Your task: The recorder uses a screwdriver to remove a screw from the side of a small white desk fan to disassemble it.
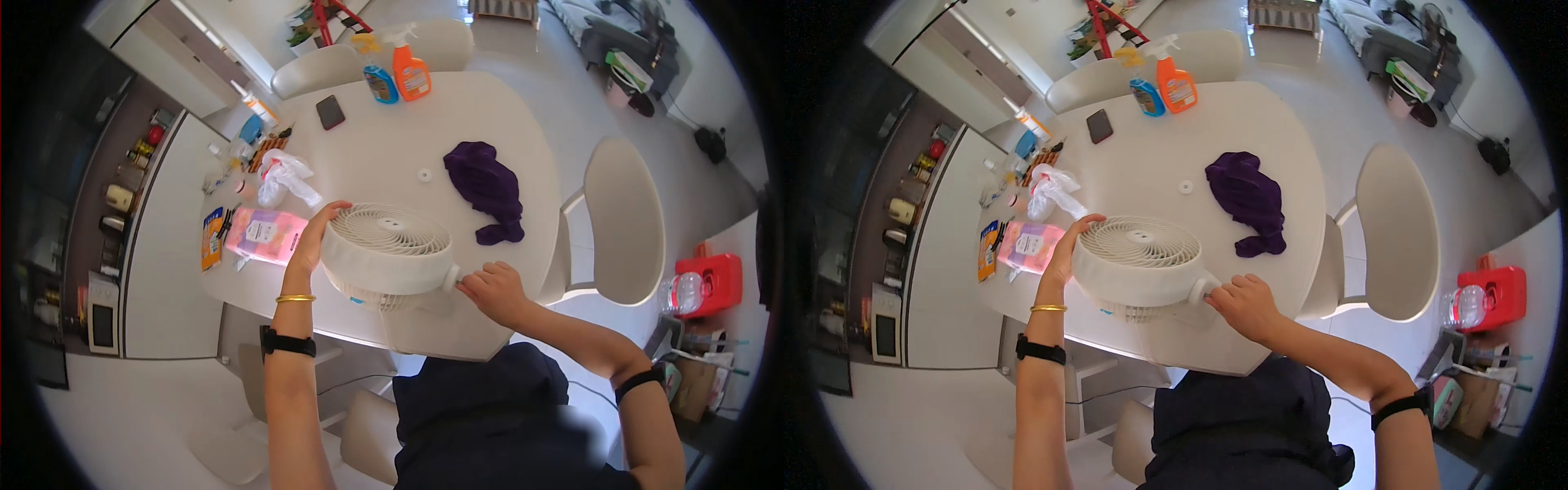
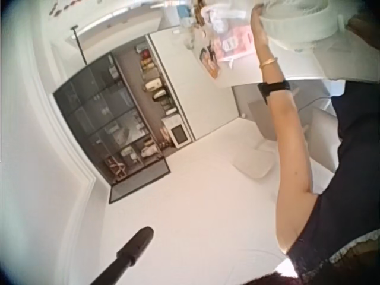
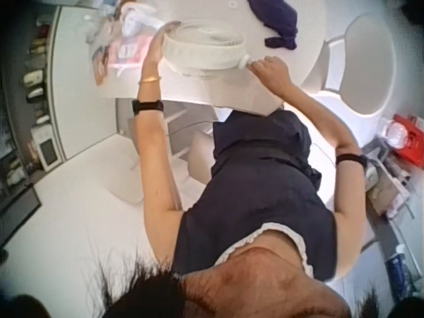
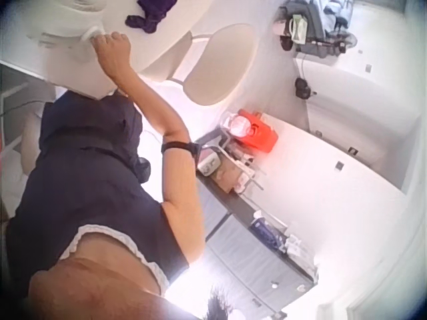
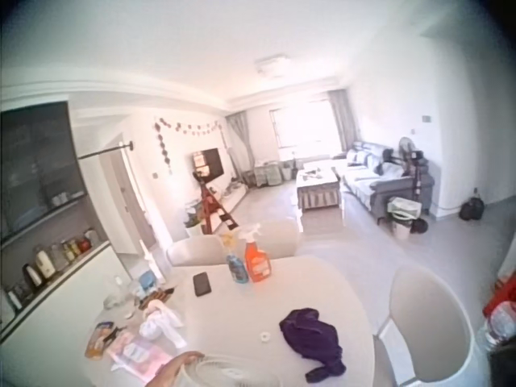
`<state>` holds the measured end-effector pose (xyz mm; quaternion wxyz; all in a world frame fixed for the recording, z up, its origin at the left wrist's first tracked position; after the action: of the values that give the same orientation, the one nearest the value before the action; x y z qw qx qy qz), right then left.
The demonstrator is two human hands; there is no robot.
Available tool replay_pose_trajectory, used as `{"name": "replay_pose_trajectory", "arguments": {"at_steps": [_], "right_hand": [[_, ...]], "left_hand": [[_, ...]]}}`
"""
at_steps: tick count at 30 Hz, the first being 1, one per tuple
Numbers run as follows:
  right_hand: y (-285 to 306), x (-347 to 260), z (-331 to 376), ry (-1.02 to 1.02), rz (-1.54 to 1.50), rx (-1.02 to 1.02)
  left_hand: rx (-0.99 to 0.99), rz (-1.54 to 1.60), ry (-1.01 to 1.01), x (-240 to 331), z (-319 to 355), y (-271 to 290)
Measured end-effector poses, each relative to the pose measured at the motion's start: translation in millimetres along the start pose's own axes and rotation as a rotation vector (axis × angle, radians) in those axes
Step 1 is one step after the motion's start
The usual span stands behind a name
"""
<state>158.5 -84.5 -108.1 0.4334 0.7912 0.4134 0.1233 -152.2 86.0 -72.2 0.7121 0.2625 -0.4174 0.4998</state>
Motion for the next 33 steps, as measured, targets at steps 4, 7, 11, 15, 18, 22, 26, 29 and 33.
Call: {"name": "replay_pose_trajectory", "arguments": {"at_steps": [4,7,11,15,18,22,26,29,33], "right_hand": [[-9,-11,3,-0.503,-0.543,0.064],[-20,-10,9,-0.913,-1.036,0.077],[-25,-15,4,-1.186,-1.196,0.370],[-33,-11,14,-1.128,-1.017,0.313],[-20,-12,6,-1.066,-0.883,0.255],[-4,-15,-6,-1.068,-0.760,0.319],[-10,-21,-6,-1.057,-0.754,0.479],[-8,-22,-6,-1.061,-0.813,0.504],[-15,-21,5,-1.050,-0.913,0.561]], "left_hand": [[0.090,-0.016,0.029,-3,9,5],[0.370,-0.193,-0.090,2,20,4],[0.902,-0.113,-0.475,19,89,-27],[0.966,-0.095,-0.627,-13,160,-105],[0.630,-0.309,-0.453,-70,161,-183],[0.270,0.175,0.250,-96,113,-241],[0.338,0.677,0.410,-96,88,-275],[0.415,0.767,0.433,-95,78,-278],[0.439,0.747,0.441,-94,77,-277]]}}
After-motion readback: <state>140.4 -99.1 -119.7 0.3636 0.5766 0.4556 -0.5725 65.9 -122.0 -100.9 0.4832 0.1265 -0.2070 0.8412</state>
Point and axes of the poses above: each hand's wrist, its own z-axis away from the middle knuckle, its own y-axis out of the back of the hand, x = y × z, the point moved 2 cm from there along -z, towards the middle knuckle, and after that the axes turned 15 degrees about y, right-handed, at the moved point
